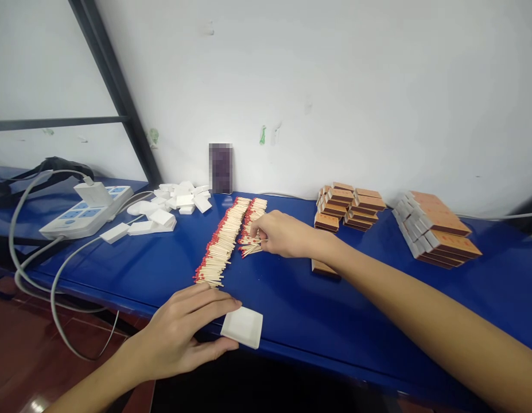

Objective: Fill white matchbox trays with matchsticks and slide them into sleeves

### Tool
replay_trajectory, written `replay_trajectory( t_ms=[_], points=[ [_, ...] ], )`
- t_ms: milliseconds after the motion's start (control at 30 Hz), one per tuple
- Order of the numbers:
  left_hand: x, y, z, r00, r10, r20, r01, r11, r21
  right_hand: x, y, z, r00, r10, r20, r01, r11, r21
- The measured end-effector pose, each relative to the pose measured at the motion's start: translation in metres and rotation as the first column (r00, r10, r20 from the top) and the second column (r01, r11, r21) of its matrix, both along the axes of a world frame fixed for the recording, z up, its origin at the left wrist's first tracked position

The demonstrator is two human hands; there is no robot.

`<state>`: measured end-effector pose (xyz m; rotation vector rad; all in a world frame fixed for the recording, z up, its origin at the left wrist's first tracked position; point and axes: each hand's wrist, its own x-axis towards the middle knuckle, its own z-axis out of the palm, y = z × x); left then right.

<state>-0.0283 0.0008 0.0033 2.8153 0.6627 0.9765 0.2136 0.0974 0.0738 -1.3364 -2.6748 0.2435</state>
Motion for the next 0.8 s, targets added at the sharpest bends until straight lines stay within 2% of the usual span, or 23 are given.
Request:
replay_trajectory(
  t_ms=[200, 367, 533, 633, 800],
  points=[
    [0.000, -0.001, 0.000, 1.000, 0.016, 0.009, -0.016, 1.000, 0.008, 0.008, 0.006, 0.012, 0.997, -0.072, -0.013, 0.073, 0.996, 0.055],
    [-0.001, -0.001, 0.000, 1.000, 0.005, -0.003, -0.005, 1.000, 0.002, 0.000, 0.008, -0.003, 0.988, -0.008, -0.153, 0.025, 0.993, 0.115],
    [-0.001, -0.001, 0.001, 1.000, 0.004, -0.003, -0.004, 1.000, -0.002, -0.003, 0.011, -0.012, 0.980, 0.041, -0.193, -0.019, 0.993, 0.113],
    [0.000, -0.002, 0.001, 1.000, 0.002, 0.006, -0.002, 1.000, 0.001, 0.003, 0.014, -0.007, 0.990, -0.001, -0.139, 0.018, 0.992, 0.122],
    [0.000, -0.002, 0.001, 1.000, 0.010, 0.009, -0.010, 1.000, 0.008, 0.013, 0.020, -0.005, 0.996, -0.084, 0.042, 0.083, 0.996, 0.037]
  ],
)
